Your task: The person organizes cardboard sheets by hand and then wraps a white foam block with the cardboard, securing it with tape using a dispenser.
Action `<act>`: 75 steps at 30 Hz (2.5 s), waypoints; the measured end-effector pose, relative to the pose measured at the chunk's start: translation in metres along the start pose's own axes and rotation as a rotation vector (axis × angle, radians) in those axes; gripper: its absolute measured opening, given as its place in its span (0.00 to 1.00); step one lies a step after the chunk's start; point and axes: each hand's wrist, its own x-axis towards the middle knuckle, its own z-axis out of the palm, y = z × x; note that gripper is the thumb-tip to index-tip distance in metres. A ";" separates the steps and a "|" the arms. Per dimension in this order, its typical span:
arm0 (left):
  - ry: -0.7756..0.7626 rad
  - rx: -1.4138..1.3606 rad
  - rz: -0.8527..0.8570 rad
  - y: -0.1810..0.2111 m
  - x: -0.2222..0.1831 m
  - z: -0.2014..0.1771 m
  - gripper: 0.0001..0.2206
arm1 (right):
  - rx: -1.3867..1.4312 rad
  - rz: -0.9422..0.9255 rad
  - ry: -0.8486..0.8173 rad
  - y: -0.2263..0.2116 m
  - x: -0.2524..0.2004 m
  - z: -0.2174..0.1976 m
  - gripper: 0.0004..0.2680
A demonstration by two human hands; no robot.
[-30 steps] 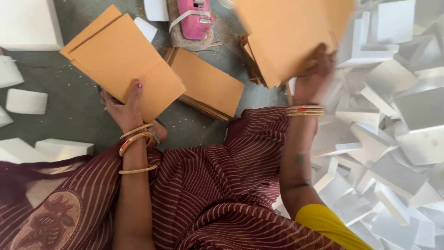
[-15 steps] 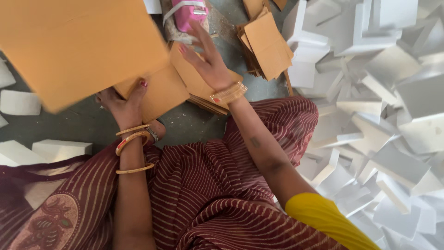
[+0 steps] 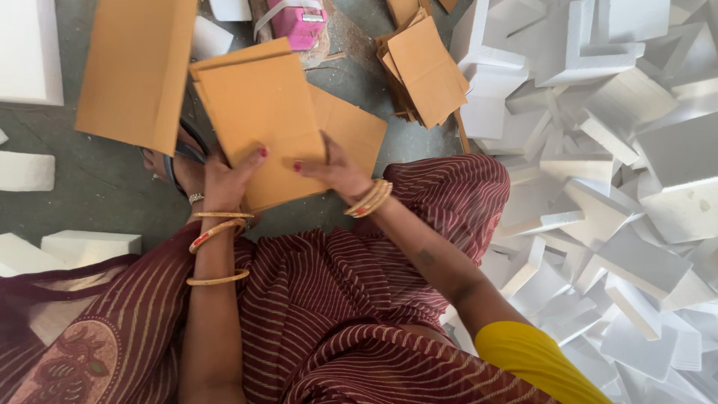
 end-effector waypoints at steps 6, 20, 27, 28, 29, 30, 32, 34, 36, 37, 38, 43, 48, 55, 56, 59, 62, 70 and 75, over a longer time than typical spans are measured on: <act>0.069 0.009 0.099 0.017 0.001 -0.025 0.20 | -0.020 -0.018 0.236 -0.060 -0.017 -0.155 0.36; 0.335 -0.014 0.146 -0.001 0.006 -0.021 0.09 | -0.206 0.175 0.448 -0.123 -0.011 -0.302 0.24; 0.343 -0.022 0.127 -0.001 0.008 -0.024 0.09 | -0.525 0.279 0.765 -0.107 0.004 -0.317 0.24; 0.341 -0.035 0.130 -0.001 0.009 -0.023 0.09 | -0.597 0.282 0.804 -0.103 0.004 -0.324 0.23; 0.347 -0.040 0.135 -0.001 0.009 -0.023 0.09 | -0.764 0.174 0.793 -0.097 0.004 -0.331 0.23; 0.351 -0.047 0.141 -0.001 0.009 -0.023 0.09 | -0.929 0.063 0.777 -0.090 0.003 -0.338 0.23; 0.365 -0.043 0.136 -0.001 0.008 -0.021 0.09 | -1.146 -0.204 0.819 -0.083 0.000 -0.345 0.20; 0.391 -0.020 0.117 -0.003 0.006 -0.022 0.09 | -1.235 -0.527 0.933 -0.081 -0.001 -0.329 0.16; 0.366 -0.049 0.181 -0.010 0.009 -0.025 0.09 | -1.034 -0.515 0.889 -0.086 -0.003 -0.297 0.13; 0.354 -0.064 0.214 -0.015 0.012 -0.027 0.09 | -0.935 -0.506 0.863 -0.084 -0.005 -0.276 0.12; 0.352 -0.050 0.228 -0.021 0.013 -0.030 0.09 | -0.731 -0.432 0.729 -0.075 -0.001 -0.250 0.11; 0.408 -0.048 0.307 -0.035 0.021 -0.031 0.07 | -0.165 0.073 0.090 -0.013 0.034 -0.095 0.16; 0.413 -0.106 0.240 -0.017 0.012 -0.029 0.06 | -0.078 0.357 0.080 0.013 0.071 0.026 0.18; 0.501 -0.304 0.352 0.014 0.003 -0.027 0.03 | 0.064 0.183 0.156 0.029 0.149 0.082 0.10; 0.541 -0.311 0.416 0.023 0.001 -0.027 0.03 | -0.003 0.094 0.154 0.024 0.148 0.081 0.08; 0.726 -0.269 0.602 0.059 -0.004 -0.031 0.02 | -0.211 -0.131 0.200 -0.019 0.117 0.056 0.05; 0.829 -0.040 0.775 0.083 -0.015 -0.046 0.08 | -0.321 -0.351 0.253 -0.063 0.062 0.026 0.06; 0.162 -0.242 0.091 0.044 0.007 -0.032 0.22 | -0.087 -0.296 0.325 -0.091 0.000 -0.025 0.06; -0.026 -0.400 -0.030 0.029 -0.002 -0.023 0.18 | -0.067 -0.263 0.198 -0.067 -0.009 -0.031 0.07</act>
